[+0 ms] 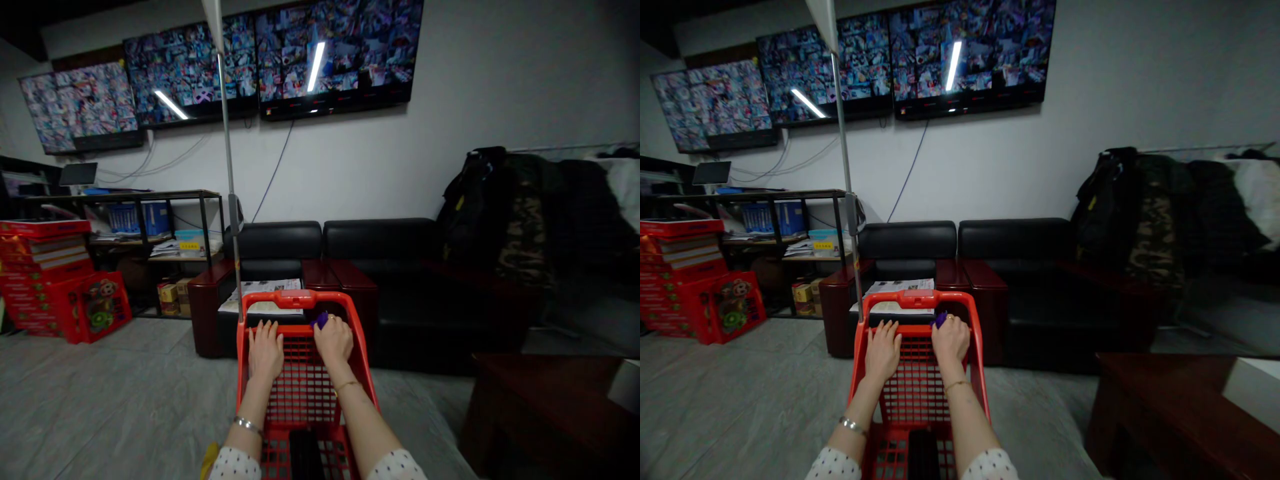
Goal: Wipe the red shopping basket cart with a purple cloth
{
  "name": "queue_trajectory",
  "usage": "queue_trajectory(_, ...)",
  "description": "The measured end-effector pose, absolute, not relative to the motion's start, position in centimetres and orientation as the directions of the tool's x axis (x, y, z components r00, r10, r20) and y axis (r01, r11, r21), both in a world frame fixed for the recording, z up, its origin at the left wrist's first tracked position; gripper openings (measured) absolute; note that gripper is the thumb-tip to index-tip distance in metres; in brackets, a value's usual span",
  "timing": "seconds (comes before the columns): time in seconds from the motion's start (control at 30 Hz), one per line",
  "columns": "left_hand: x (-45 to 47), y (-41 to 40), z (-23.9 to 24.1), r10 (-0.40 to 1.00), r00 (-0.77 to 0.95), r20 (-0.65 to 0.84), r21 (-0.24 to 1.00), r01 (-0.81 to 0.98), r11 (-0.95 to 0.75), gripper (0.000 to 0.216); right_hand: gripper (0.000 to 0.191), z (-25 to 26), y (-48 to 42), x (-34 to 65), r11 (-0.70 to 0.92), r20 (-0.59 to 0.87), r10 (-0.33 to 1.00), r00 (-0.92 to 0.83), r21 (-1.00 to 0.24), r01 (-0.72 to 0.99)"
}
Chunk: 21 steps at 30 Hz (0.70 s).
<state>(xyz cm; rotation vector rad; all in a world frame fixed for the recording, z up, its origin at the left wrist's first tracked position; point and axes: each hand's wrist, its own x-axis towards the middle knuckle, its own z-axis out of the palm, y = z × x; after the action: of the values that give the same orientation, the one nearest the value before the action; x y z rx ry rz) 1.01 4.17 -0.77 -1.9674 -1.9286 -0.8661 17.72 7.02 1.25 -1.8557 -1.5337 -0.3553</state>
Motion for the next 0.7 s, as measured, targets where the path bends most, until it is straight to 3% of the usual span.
queue_trajectory(0.27,0.5,3.9,-0.7,0.827,-0.073,0.558,0.205,0.977,-0.052,0.045,0.024,1.0,6.6,16.2,0.29,0.655,0.751,-0.082,-0.215,0.933)
queue_trajectory(0.4,0.4,3.8,-0.6,0.835,-0.067,0.546,0.21,0.976,-0.059,0.046,0.022,1.3,7.2,19.2,0.13,0.599,0.798,0.071,-0.286,0.949)
queue_trajectory(0.53,0.7,4.0,-0.5,0.842,-0.07,0.535,0.221,0.973,-0.06,0.046,0.024,0.8,7.1,17.4,-0.002,0.627,0.737,0.251,-0.369,0.929)
queue_trajectory(0.7,0.6,3.9,-0.6,0.827,-0.065,0.558,0.209,0.976,-0.064,0.045,0.026,0.3,6.1,14.1,0.252,0.674,0.738,-0.034,-0.228,0.94)
